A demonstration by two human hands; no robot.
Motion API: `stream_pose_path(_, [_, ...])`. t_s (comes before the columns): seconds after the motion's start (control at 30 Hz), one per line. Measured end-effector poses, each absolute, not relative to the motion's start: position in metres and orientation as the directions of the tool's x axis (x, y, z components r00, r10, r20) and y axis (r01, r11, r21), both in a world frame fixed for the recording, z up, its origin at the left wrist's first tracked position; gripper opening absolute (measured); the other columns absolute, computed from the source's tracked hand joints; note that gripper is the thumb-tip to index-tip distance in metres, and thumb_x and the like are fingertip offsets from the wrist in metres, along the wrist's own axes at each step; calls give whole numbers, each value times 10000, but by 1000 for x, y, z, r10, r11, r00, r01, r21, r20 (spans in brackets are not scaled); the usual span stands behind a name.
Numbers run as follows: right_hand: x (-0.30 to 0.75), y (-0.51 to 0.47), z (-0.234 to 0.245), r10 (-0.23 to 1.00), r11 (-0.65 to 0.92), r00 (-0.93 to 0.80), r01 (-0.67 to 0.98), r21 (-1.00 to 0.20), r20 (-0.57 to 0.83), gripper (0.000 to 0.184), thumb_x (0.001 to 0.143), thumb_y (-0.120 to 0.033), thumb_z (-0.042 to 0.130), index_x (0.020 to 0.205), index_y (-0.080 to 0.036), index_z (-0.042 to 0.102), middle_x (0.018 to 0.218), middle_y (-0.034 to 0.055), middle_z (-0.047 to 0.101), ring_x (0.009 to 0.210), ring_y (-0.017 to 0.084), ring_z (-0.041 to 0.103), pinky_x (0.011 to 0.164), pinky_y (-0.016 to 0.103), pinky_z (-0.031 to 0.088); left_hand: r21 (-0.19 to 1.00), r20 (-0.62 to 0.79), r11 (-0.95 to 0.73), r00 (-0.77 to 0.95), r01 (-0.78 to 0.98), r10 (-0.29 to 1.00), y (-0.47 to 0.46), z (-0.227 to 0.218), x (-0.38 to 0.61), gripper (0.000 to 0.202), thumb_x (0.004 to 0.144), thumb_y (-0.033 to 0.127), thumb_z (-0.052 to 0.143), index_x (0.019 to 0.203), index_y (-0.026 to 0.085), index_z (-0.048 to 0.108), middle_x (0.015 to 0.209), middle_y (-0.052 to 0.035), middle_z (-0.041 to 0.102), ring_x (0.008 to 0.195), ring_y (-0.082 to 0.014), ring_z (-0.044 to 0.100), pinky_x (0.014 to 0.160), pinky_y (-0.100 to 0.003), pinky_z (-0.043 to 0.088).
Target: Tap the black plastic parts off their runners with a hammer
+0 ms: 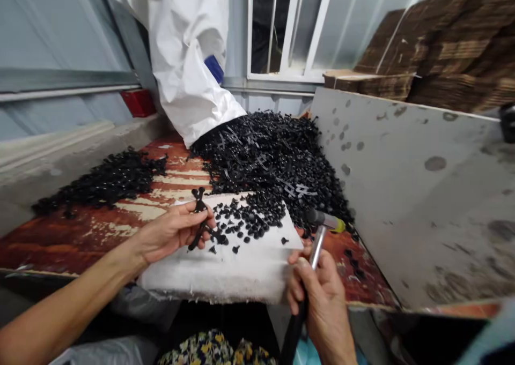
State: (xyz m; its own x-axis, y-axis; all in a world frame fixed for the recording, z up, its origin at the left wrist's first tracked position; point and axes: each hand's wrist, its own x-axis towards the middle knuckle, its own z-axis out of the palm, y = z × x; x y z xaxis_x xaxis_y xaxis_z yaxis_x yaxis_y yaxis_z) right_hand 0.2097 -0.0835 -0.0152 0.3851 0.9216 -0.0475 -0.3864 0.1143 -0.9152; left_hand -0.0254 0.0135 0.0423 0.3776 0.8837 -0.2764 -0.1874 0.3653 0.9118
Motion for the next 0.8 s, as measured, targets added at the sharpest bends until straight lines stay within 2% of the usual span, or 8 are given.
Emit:
stream_pose_path(0.07, [195,-94,-17,940,118,342,-321,-940,1,323,736,-415,772,845,-224,536,806,-22,644,386,33,410,275,137,354,900,-293,382,358,-209,886,-15,35,-15,364,584,318,858,779,135,611,749,-23,659,560,-124,630,497,-243,526])
stream_pose_path(0.13, [179,-101,-23,974,80,228,-280,-957,14,274,820,-444,682,877,-221,533,637,-56,589,349,36,384,285,130,329,886,-302,393,337,-247,892,-39,28,-3,433,515,378,886,762,134,627,728,-9,647,554,-121,633,508,-237,525])
stream_pose_path(0.23, [159,-108,-31,986,40,167,-267,-963,-5,313,810,-474,678,902,-207,543,505,-92,514,312,42,351,274,131,290,850,-310,417,333,-323,890,-62,14,12,490,469,432,895,769,141,640,701,3,645,555,-113,632,537,-233,533])
stream_pose_path(0.33, [151,-111,-34,987,28,160,-252,-967,-14,333,795,-489,688,844,-214,509,477,-94,513,313,46,362,288,131,298,843,-292,417,361,-340,886,-71,-2,15,463,532,453,866,802,146,650,633,5,632,512,-100,590,485,-215,499])
stream_pose_path(0.47, [153,-114,-37,988,28,156,-228,-973,-8,326,808,-476,681,813,-222,476,473,-102,499,313,40,357,300,123,278,854,-287,416,385,-312,877,-75,-14,11,429,593,476,825,789,133,658,567,10,582,443,-63,482,363,-160,335])
stream_pose_path(0.67, [149,-125,-51,993,17,119,-209,-978,-9,284,845,-468,645,856,-208,532,483,-100,468,326,39,335,310,133,255,901,-293,356,257,-249,921,-84,-20,3,501,602,575,778,777,126,640,710,-17,641,421,-23,447,353,-147,220])
stream_pose_path(0.8, [153,-134,-52,992,0,123,-197,-980,-24,297,851,-495,627,887,-207,567,507,-82,479,359,59,362,324,152,306,957,-259,279,197,-83,946,-79,-22,-17,483,667,583,727,749,131,577,657,2,638,377,5,386,382,-142,208])
